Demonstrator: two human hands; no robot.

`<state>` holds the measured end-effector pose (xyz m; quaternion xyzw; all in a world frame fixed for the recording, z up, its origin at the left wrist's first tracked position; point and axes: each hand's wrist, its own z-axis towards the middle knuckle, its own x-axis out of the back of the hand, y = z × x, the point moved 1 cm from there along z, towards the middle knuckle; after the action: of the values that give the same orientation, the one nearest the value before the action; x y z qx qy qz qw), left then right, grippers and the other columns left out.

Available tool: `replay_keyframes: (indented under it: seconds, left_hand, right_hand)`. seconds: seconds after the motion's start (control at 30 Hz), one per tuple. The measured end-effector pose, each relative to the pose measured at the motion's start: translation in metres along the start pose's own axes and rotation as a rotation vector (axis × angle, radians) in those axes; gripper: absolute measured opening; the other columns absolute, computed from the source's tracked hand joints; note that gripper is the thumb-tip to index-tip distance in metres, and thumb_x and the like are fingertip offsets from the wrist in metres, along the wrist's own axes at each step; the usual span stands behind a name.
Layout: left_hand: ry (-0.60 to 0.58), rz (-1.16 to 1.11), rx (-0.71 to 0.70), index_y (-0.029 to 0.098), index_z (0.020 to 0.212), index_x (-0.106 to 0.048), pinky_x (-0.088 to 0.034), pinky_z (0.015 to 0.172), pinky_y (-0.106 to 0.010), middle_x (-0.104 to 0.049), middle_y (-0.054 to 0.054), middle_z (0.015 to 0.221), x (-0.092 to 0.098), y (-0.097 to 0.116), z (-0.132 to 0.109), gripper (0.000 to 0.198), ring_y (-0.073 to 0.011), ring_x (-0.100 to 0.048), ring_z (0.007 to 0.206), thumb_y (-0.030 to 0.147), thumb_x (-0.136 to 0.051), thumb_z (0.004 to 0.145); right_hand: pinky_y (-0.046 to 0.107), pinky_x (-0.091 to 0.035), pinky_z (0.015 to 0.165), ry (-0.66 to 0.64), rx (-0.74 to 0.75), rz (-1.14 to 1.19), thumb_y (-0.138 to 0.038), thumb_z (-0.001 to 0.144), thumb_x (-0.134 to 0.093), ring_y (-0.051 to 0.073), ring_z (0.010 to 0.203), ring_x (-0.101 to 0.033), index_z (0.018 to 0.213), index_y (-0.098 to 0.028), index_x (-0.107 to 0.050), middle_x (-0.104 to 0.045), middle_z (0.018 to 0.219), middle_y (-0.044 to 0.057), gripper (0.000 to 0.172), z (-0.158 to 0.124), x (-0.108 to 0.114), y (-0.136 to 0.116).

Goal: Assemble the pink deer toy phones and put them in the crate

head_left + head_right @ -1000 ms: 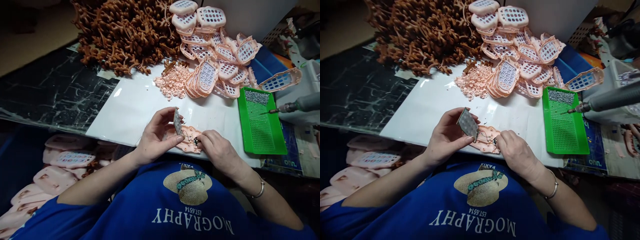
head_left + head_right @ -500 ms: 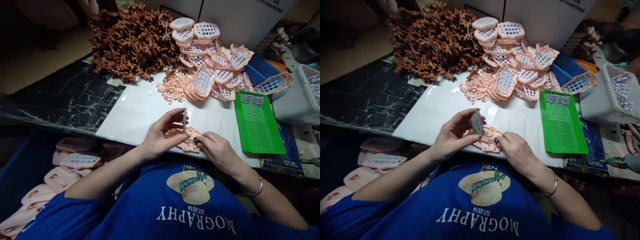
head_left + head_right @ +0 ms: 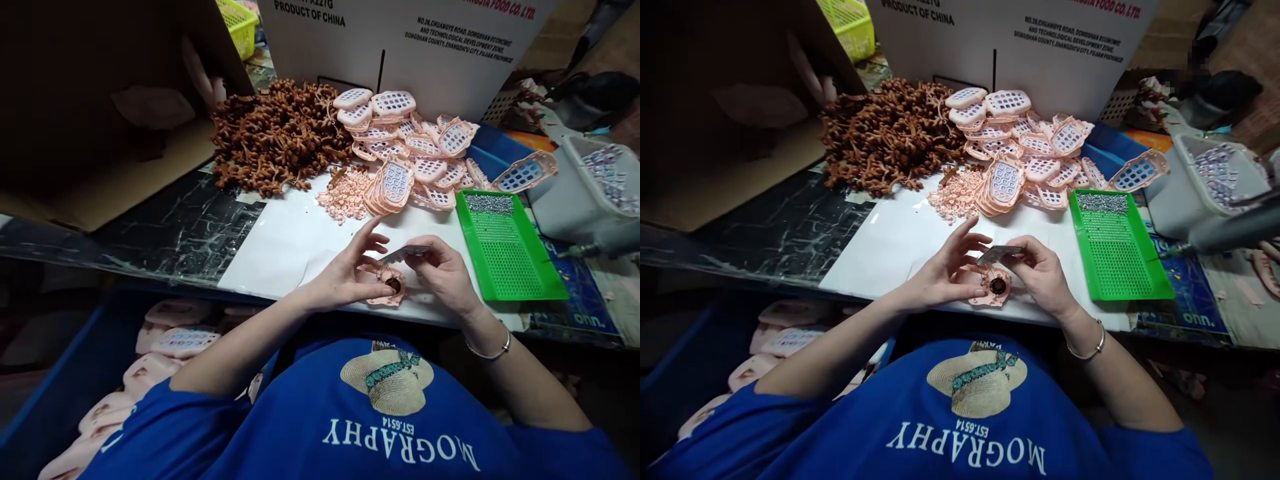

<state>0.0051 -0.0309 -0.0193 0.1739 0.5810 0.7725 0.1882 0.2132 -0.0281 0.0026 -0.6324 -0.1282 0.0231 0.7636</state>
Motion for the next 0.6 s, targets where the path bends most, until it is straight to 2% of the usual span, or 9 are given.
replay_keyframes:
  seconds: [0.07, 0.13, 0.3, 0.4, 0.47, 0.53, 0.6]
  left_hand:
    - [0.098, 0.131, -0.014, 0.034, 0.155, -0.029, -0.056, 0.087, -0.034, -0.054, -0.013, 0.132, -0.007, -0.004, 0.0, 0.097, -0.0212, -0.063, 0.108, 0.032, -0.083, 0.075]
    - [0.146, 0.199, -0.009, 0.028, 0.154, -0.033, -0.055, 0.083, -0.031, -0.058, -0.013, 0.125, -0.014, -0.007, 0.0, 0.09, -0.0184, -0.064, 0.1, 0.033, -0.08, 0.078]
    - [0.076, 0.264, 0.025, 0.022, 0.154, -0.032, -0.051, 0.073, -0.024, -0.068, -0.005, 0.1, -0.024, -0.003, 0.005, 0.08, -0.0116, -0.063, 0.079, 0.022, -0.069, 0.083]
    - [0.027, 0.305, 0.014, 0.019, 0.149, -0.04, -0.049, 0.066, -0.021, -0.068, 0.001, 0.084, -0.024, 0.0, 0.007, 0.066, -0.0083, -0.06, 0.065, 0.015, -0.058, 0.086]
    - [0.029, 0.348, -0.013, 0.017, 0.136, -0.055, -0.048, 0.063, -0.02, -0.07, 0.0, 0.081, -0.023, -0.001, 0.008, 0.047, -0.0086, -0.06, 0.063, 0.017, -0.056, 0.089]
    - [0.029, 0.439, -0.089, 0.015, 0.112, -0.067, -0.05, 0.064, -0.022, -0.073, -0.004, 0.083, -0.022, -0.004, 0.007, 0.023, -0.0109, -0.064, 0.067, 0.02, -0.058, 0.091]
    - [0.004, 0.554, -0.202, 0.015, 0.092, -0.069, -0.051, 0.068, -0.025, -0.073, -0.006, 0.083, -0.021, -0.006, 0.005, 0.011, -0.0136, -0.066, 0.073, 0.021, -0.06, 0.092]
  right_hand:
    - [0.029, -0.054, 0.074, 0.068, -0.019, -0.004, -0.029, 0.085, -0.071, 0.012, 0.075, -0.061, 0.092, -0.022, -0.065, -0.067, 0.083, -0.001, 0.012, -0.006, 0.002, 0.002]
    - [0.027, -0.052, 0.07, 0.108, -0.006, 0.007, -0.027, 0.086, -0.07, 0.01, 0.067, -0.058, 0.092, -0.022, -0.064, -0.066, 0.079, -0.003, 0.01, -0.012, 0.002, 0.003]
    - [0.026, -0.051, 0.064, 0.142, 0.047, 0.031, -0.028, 0.086, -0.07, 0.009, 0.06, -0.055, 0.095, -0.022, -0.063, -0.064, 0.076, -0.003, 0.013, -0.024, -0.001, 0.005]
    - [0.026, -0.051, 0.061, 0.173, 0.047, 0.034, -0.032, 0.088, -0.068, 0.01, 0.063, -0.057, 0.097, -0.022, -0.061, -0.066, 0.082, -0.001, 0.015, -0.03, 0.0, 0.01]
    - [0.026, -0.05, 0.058, 0.209, 0.021, 0.063, -0.036, 0.091, -0.065, 0.01, 0.061, -0.057, 0.098, -0.023, -0.057, -0.064, 0.08, -0.002, 0.017, -0.034, 0.003, 0.015]
    - [0.025, -0.048, 0.054, 0.223, -0.045, 0.091, -0.041, 0.092, -0.063, 0.01, 0.058, -0.056, 0.097, -0.024, -0.053, -0.06, 0.076, -0.003, 0.021, -0.037, 0.007, 0.02]
    - [0.023, -0.046, 0.051, 0.205, -0.124, 0.101, -0.045, 0.093, -0.061, 0.009, 0.057, -0.055, 0.098, -0.024, -0.05, -0.058, 0.072, -0.004, 0.024, -0.04, 0.01, 0.025]
